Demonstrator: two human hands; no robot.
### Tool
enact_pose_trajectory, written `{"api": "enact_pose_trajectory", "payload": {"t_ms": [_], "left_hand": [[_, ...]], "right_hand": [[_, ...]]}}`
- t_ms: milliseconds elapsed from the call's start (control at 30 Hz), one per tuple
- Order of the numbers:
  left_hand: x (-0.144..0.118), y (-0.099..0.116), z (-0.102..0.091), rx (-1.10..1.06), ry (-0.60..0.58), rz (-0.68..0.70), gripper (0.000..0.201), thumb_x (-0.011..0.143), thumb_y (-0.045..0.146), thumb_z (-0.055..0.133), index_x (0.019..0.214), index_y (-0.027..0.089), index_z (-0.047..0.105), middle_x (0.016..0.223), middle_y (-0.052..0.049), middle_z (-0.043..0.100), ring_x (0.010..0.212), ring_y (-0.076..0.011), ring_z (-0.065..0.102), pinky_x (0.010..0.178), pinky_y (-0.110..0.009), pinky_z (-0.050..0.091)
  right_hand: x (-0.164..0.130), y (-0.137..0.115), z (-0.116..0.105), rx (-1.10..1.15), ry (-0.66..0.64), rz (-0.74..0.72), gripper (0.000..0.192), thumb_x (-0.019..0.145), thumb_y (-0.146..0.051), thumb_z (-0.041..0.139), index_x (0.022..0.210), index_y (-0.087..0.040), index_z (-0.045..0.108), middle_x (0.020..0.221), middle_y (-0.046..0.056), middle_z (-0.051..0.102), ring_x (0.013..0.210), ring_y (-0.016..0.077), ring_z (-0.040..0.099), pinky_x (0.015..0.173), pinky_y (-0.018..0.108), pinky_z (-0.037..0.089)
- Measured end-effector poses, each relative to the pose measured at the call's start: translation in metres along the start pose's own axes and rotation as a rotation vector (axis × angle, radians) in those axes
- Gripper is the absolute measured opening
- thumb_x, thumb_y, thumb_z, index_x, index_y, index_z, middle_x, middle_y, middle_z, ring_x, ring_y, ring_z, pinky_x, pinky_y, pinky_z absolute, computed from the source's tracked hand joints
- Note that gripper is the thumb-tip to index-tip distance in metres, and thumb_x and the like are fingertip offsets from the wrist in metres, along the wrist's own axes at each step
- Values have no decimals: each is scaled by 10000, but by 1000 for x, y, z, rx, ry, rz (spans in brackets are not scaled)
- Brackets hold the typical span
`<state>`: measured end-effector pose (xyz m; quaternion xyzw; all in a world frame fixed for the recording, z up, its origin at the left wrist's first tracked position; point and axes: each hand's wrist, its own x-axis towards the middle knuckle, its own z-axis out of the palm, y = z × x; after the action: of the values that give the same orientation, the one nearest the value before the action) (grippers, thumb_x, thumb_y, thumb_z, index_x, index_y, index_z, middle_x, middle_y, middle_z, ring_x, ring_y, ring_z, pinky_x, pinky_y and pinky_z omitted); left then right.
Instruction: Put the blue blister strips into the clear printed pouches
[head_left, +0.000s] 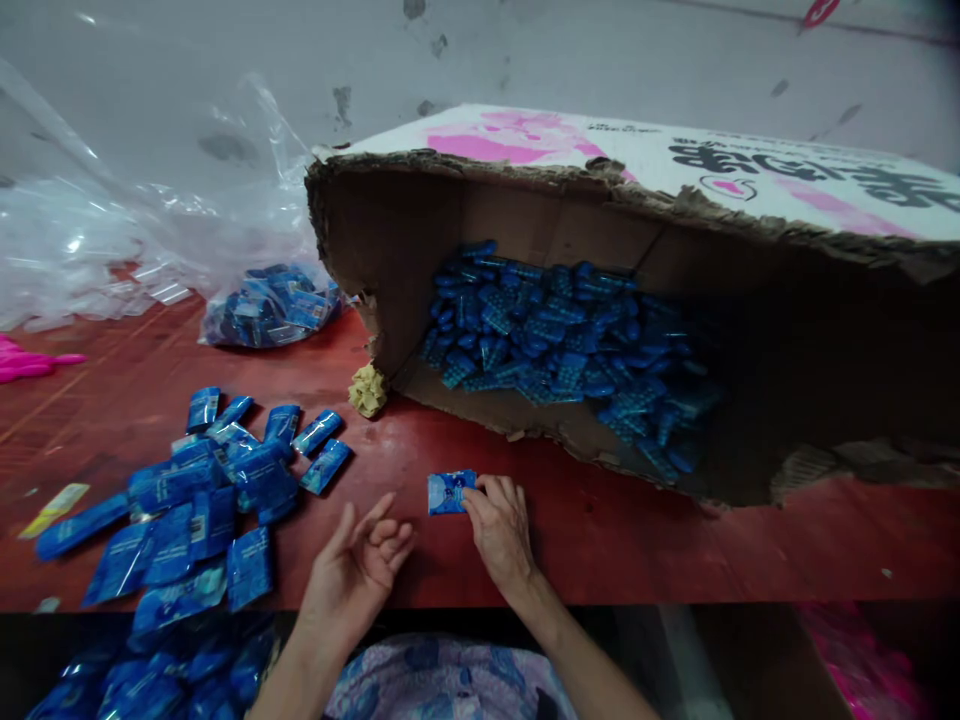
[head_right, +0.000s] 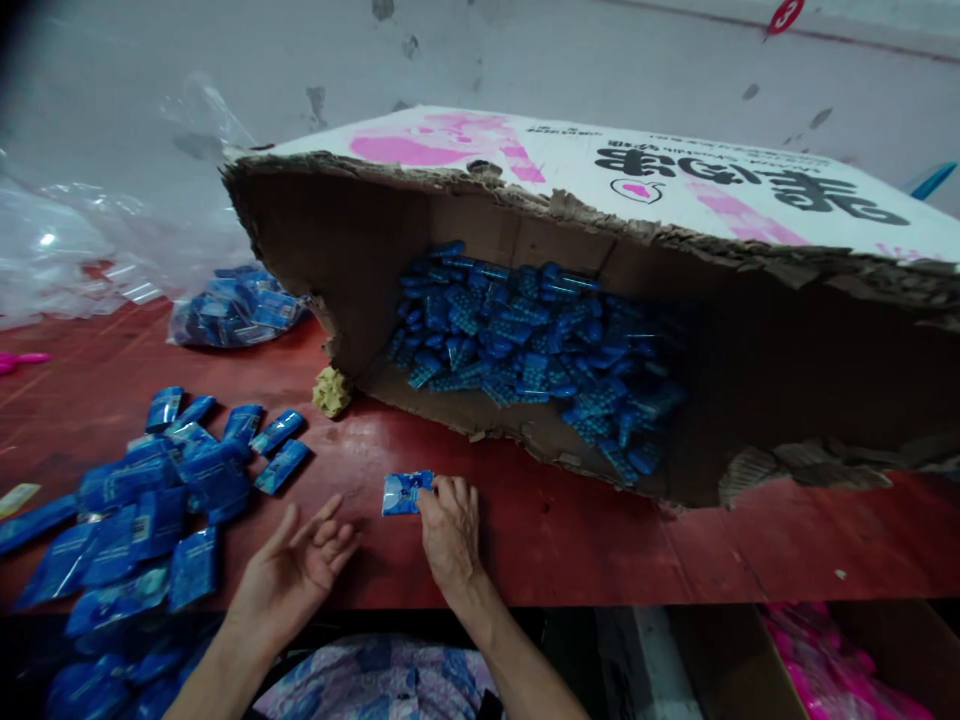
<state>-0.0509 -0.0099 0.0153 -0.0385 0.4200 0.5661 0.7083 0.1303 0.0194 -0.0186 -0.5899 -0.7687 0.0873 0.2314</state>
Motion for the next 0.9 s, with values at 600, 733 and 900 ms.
{"api": "enact_pose_trajectory", "payload": {"t_ms": [600,733,900], "left_hand": [[15,-53,32,360,-49,14,250,537,242,766,707,125,624,582,-9,659,481,-104,583,497,-215,456],[16,-57,37,354,-37,-20,281,470,222,800,651,142,601,491,26,612,428,-109,563,443,-214,453],[24,-61,38,351,-45,-140,254,473,208,799,631,134,615,506,6,616,433,-91,548,430,-193,453]], "right_hand": [[-12,-7,-10,725,30,273,334,748,-157,551,1079,-199,539,968,42,579,813,158,543,724,262,442],[-3,-5,-8,1010,-144,431,93,773,-205,513,715,-173,579,610,-40,540,565,106,508,566,196,417],[-4,-10,-12,1083,-75,453,125,796,-189,462,687,-176,522,599,-50,509,542,88,464,534,170,385]]}}
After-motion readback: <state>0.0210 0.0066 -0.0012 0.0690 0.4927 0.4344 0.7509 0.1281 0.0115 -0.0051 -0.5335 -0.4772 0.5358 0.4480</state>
